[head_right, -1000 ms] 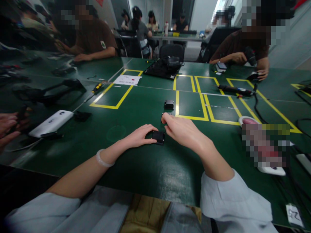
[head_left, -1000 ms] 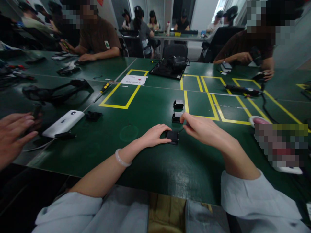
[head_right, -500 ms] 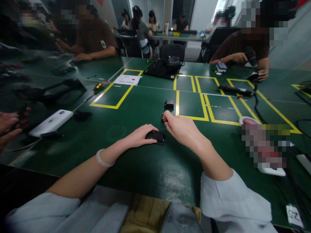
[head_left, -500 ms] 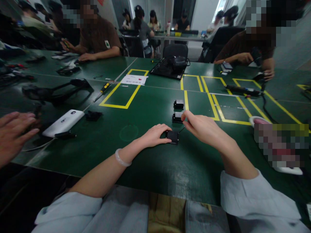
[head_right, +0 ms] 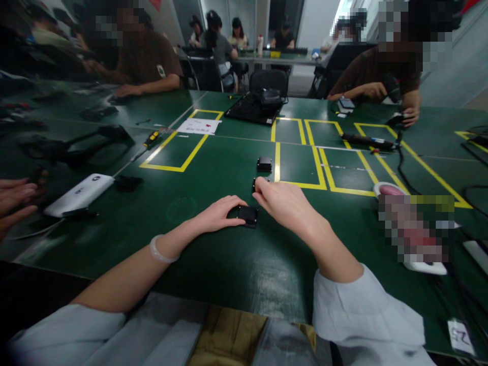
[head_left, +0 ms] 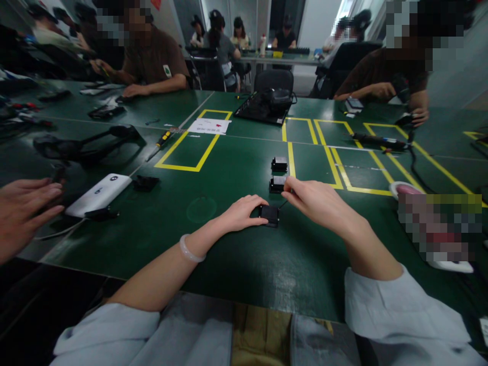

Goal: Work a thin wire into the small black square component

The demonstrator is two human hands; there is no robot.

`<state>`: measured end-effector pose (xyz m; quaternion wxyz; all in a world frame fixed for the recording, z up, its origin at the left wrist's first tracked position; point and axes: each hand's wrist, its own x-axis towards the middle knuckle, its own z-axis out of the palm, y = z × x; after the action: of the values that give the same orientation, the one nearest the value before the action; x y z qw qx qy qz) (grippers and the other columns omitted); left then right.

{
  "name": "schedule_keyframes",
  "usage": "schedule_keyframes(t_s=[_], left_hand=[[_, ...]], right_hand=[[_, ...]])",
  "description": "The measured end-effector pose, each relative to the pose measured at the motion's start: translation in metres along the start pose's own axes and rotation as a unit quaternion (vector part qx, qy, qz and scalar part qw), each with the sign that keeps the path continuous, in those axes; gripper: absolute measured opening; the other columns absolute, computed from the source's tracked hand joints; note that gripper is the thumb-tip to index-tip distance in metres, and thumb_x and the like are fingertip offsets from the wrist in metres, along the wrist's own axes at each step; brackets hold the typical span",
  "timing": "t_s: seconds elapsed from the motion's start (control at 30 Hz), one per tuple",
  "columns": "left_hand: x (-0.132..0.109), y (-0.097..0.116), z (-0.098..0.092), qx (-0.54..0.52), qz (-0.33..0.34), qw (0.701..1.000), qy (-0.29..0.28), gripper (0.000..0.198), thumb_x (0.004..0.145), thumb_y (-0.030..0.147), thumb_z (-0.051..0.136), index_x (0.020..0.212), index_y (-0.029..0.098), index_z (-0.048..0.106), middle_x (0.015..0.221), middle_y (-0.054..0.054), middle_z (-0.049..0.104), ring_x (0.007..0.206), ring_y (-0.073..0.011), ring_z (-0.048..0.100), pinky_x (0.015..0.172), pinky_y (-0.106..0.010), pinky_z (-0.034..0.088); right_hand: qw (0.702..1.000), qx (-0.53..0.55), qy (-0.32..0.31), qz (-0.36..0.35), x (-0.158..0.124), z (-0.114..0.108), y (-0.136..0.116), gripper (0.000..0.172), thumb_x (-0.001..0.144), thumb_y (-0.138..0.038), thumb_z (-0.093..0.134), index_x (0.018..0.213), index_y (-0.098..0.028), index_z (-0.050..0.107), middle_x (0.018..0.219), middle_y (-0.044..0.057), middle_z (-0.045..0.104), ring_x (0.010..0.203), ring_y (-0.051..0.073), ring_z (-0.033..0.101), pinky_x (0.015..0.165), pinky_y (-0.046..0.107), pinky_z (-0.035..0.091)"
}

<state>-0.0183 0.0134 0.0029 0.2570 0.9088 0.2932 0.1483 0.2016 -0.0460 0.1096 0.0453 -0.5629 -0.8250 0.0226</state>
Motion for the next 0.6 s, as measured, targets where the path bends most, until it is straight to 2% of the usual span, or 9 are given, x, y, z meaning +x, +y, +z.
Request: schedule_keyframes(t_s=[0.23, 0.5, 0.6], left_hand=[[-0.0003, -0.0005, 0.0004, -0.005, -0.003, 1.000, -0.003, 0.039, 0.087, 0.049, 0.063, 0.115, 0.022, 0.058, 0.111, -0.007, 0.061, 0.102, -0.0242, 0.056, 0.089, -0.036, 0.044], [0.0000, 0.0010, -0.0005, 0.002, -0.001, 1.000, -0.005, 0.038, 0.088, 0.048, 0.062, 0.115, 0.022, 0.058, 0.111, -0.007, 0.061, 0.102, -0.0244, 0.056, 0.088, -0.036, 0.044], [-0.0001, 0.0001, -0.0002, -0.001, -0.001, 1.000, -0.004, 0.038, 0.088, 0.048, 0.062, 0.115, 0.022, 0.059, 0.111, -0.007, 0.061, 0.102, -0.0245, 0.056, 0.089, -0.037, 0.044]], right_hand=[[0.999, -0.031, 0.001, 0.011, 0.0036, 0.0028, -0.0007, 0.023, 0.099, -0.034, 0.035, 0.101, -0.020, 0.053, 0.080, 0.007, 0.070, 0.066, 0.019, 0.062, 0.054, 0.028, 0.023], [0.995, -0.082, 0.003, 0.059, 0.0063, 0.0040, -0.0057, 0.036, 0.100, -0.042, 0.029, 0.099, -0.020, 0.058, 0.078, 0.009, 0.071, 0.068, 0.022, 0.065, 0.052, 0.029, 0.018], [0.995, -0.081, 0.001, 0.058, 0.0061, 0.0040, -0.0051, 0.034, 0.100, -0.039, 0.028, 0.102, -0.020, 0.057, 0.079, 0.009, 0.071, 0.068, 0.022, 0.065, 0.052, 0.029, 0.018]])
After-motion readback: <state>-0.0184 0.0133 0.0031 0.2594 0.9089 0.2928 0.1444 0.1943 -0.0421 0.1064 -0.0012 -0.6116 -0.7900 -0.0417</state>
